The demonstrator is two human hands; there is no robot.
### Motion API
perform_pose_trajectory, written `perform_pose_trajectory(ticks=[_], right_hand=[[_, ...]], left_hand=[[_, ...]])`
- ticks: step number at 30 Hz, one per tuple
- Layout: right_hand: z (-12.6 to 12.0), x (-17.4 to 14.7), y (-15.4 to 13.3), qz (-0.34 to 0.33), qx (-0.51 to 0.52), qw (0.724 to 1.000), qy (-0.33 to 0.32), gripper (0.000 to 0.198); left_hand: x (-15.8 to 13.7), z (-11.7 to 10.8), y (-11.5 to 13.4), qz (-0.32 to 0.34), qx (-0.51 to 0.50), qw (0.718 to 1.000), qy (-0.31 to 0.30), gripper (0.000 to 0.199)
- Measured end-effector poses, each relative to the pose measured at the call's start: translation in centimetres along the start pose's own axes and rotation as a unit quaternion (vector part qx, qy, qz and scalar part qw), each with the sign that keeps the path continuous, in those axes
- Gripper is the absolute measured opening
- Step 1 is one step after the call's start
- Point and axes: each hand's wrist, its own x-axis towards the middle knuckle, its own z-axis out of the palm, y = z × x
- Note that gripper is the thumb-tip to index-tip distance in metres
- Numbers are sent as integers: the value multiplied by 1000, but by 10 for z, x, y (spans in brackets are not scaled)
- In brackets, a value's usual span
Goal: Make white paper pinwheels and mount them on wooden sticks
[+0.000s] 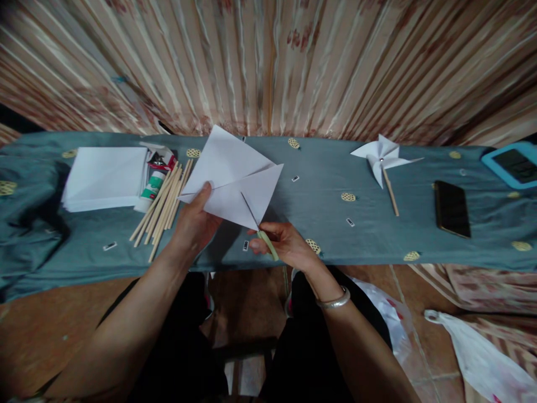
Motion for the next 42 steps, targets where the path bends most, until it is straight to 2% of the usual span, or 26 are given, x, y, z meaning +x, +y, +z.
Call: perform_pose_trajectory(ticks=[5, 11, 21, 29, 34, 42], right_hand=[[0, 0, 0, 1, -3, 1000, 13, 50], [2, 0, -2, 6, 12, 1000, 19, 45], [1, 3, 8, 18, 60, 998, 31, 46], [0, 2, 3, -9, -11, 1000, 12, 46], [1, 1, 1, -10, -17, 1000, 11, 51], [0, -3, -3, -46, -69, 997, -13, 58]], left_hand=[[0, 0, 1, -8, 5, 1000, 10, 29], [0, -1, 1, -8, 10, 1000, 14, 31], [0, -2, 0, 4, 6, 1000, -5, 32], [0, -2, -2, -5, 18, 1000, -2, 27], [0, -3, -2, -12, 21, 1000, -2, 23], [-1, -1, 0, -10, 18, 1000, 2, 28]])
